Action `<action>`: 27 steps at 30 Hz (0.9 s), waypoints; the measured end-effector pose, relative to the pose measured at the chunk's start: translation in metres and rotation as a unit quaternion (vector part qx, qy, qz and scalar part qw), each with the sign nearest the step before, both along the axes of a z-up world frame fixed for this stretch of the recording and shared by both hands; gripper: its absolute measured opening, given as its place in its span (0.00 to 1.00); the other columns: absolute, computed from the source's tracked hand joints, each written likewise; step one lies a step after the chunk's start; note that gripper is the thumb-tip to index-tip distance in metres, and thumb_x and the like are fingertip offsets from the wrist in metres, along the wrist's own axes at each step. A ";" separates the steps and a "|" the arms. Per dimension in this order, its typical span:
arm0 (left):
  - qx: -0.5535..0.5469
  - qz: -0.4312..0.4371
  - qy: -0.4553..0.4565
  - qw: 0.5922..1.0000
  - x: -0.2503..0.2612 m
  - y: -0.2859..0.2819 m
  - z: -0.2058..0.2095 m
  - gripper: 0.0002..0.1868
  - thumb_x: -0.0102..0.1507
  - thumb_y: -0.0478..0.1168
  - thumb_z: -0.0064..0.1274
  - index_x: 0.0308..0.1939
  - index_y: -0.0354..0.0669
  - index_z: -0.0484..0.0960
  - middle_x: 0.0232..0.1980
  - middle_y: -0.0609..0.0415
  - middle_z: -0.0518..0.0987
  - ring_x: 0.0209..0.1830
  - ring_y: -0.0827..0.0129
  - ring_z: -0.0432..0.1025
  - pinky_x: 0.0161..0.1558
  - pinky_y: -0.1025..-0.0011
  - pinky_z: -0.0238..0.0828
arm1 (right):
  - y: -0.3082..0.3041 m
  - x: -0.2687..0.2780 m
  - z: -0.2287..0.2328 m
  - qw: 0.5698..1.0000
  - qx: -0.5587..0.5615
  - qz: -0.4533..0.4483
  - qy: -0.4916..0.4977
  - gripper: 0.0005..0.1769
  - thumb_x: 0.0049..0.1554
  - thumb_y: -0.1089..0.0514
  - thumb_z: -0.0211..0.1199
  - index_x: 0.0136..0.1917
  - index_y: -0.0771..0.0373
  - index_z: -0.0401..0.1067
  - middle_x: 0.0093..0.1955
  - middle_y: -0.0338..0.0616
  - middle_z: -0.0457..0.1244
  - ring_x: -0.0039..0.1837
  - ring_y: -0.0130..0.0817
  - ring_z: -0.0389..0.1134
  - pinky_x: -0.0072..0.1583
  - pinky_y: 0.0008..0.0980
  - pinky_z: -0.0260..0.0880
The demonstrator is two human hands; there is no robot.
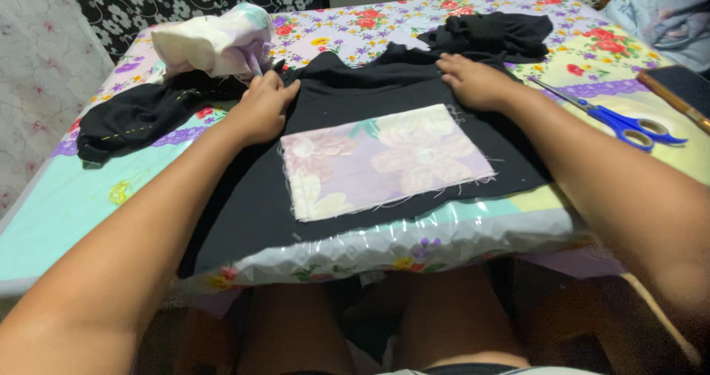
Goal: The person places a floral-patterned fabric piece on a black garment and trims the black fabric around it using blue-handled scissors. The person repeatedly adjusts the fabric and garment, then cuts along the edges to shape the black material to the floral piece.
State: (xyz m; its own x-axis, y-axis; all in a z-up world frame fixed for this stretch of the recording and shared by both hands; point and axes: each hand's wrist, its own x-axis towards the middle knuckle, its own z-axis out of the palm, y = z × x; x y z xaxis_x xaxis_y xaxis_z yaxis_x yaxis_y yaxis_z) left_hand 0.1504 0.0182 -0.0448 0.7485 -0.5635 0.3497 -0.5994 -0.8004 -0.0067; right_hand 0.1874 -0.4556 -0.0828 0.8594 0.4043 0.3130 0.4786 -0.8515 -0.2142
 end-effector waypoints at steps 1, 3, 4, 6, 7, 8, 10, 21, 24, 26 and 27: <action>-0.004 -0.004 -0.004 1.000 0.009 0.000 -0.001 0.36 0.56 0.28 0.50 0.72 0.44 0.72 0.56 0.41 0.70 0.57 0.46 0.65 0.58 0.55 0.65 | -0.007 0.007 0.001 1.000 0.003 -0.008 0.006 0.28 0.67 0.50 0.46 0.77 0.64 0.58 0.83 0.52 0.47 0.82 0.47 0.47 0.77 0.40 0.45; -0.006 -0.009 -0.009 1.000 0.026 -0.003 -0.004 0.37 0.56 0.28 0.51 0.72 0.41 0.71 0.56 0.39 0.70 0.57 0.45 0.64 0.59 0.56 0.65 | -0.018 0.015 0.001 1.000 -0.008 -0.018 -0.003 0.28 0.67 0.51 0.46 0.77 0.63 0.58 0.83 0.53 0.47 0.82 0.48 0.46 0.78 0.40 0.45; -0.003 -0.010 -0.011 1.000 0.035 -0.006 -0.005 0.37 0.55 0.28 0.51 0.71 0.41 0.71 0.57 0.39 0.69 0.57 0.45 0.64 0.59 0.56 0.64 | -0.024 0.018 0.002 1.000 -0.014 -0.025 -0.008 0.28 0.68 0.51 0.46 0.78 0.63 0.58 0.83 0.53 0.47 0.82 0.48 0.46 0.78 0.40 0.45; -0.007 -0.023 -0.019 1.000 0.051 -0.012 -0.004 0.38 0.54 0.28 0.52 0.71 0.40 0.71 0.56 0.38 0.69 0.57 0.45 0.64 0.60 0.57 0.64 | -0.032 0.024 0.003 0.999 -0.009 -0.047 0.002 0.29 0.67 0.51 0.46 0.78 0.63 0.58 0.83 0.53 0.47 0.82 0.47 0.46 0.77 0.40 0.45; -0.013 -0.035 -0.024 0.999 0.058 -0.015 -0.003 0.38 0.54 0.28 0.52 0.72 0.38 0.70 0.56 0.38 0.69 0.58 0.45 0.63 0.60 0.57 0.64 | -0.035 0.026 0.006 0.998 -0.007 -0.057 0.006 0.29 0.67 0.50 0.46 0.78 0.63 0.58 0.83 0.52 0.47 0.82 0.47 0.46 0.77 0.40 0.44; -0.019 -0.048 -0.029 0.998 0.065 -0.019 -0.001 0.38 0.55 0.27 0.51 0.72 0.37 0.70 0.56 0.38 0.68 0.58 0.45 0.63 0.60 0.57 0.64 | -0.038 0.029 0.008 0.998 -0.001 -0.063 0.008 0.29 0.67 0.50 0.46 0.78 0.62 0.58 0.83 0.52 0.47 0.82 0.47 0.46 0.77 0.40 0.44; -0.017 -0.050 -0.036 0.998 0.074 -0.026 0.004 0.38 0.55 0.27 0.51 0.72 0.40 0.71 0.57 0.38 0.68 0.58 0.44 0.63 0.60 0.55 0.64 | -0.043 0.033 0.013 0.997 0.011 -0.073 0.010 0.28 0.68 0.50 0.45 0.78 0.61 0.58 0.83 0.51 0.47 0.83 0.46 0.46 0.78 0.39 0.45; -0.070 -0.057 0.004 0.996 0.026 -0.038 0.036 0.18 0.63 0.59 0.61 0.45 0.52 0.86 0.59 0.47 0.69 0.65 0.51 0.61 0.66 0.52 0.53 | 0.001 -0.026 0.060 0.997 0.048 -0.044 -0.034 0.17 0.60 0.44 0.66 0.54 0.57 0.79 0.62 0.50 0.67 0.69 0.48 0.64 0.71 0.43 0.62; -0.065 -0.027 0.038 0.997 0.005 -0.044 0.030 0.23 0.53 0.64 0.65 0.40 0.55 0.87 0.59 0.44 0.66 0.65 0.47 0.55 0.64 0.47 0.47 | 0.019 -0.043 0.061 0.998 0.031 -0.027 0.057 0.19 0.54 0.42 0.70 0.52 0.54 0.79 0.65 0.50 0.62 0.72 0.52 0.56 0.71 0.48 0.54; -0.089 -0.003 0.031 0.996 -0.007 -0.047 0.027 0.23 0.51 0.64 0.65 0.42 0.59 0.88 0.63 0.43 0.64 0.67 0.44 0.52 0.62 0.45 0.45 | 0.023 -0.050 0.059 0.996 0.042 -0.038 0.075 0.22 0.50 0.41 0.72 0.52 0.53 0.77 0.67 0.52 0.58 0.74 0.55 0.51 0.71 0.51 0.50; -0.088 -0.002 0.013 0.996 -0.012 -0.047 0.025 0.23 0.52 0.65 0.65 0.44 0.60 0.89 0.64 0.43 0.63 0.69 0.43 0.51 0.63 0.43 0.44 | 0.024 -0.052 0.057 0.994 0.060 -0.041 0.079 0.24 0.49 0.39 0.71 0.53 0.53 0.76 0.68 0.54 0.57 0.74 0.55 0.50 0.72 0.51 0.50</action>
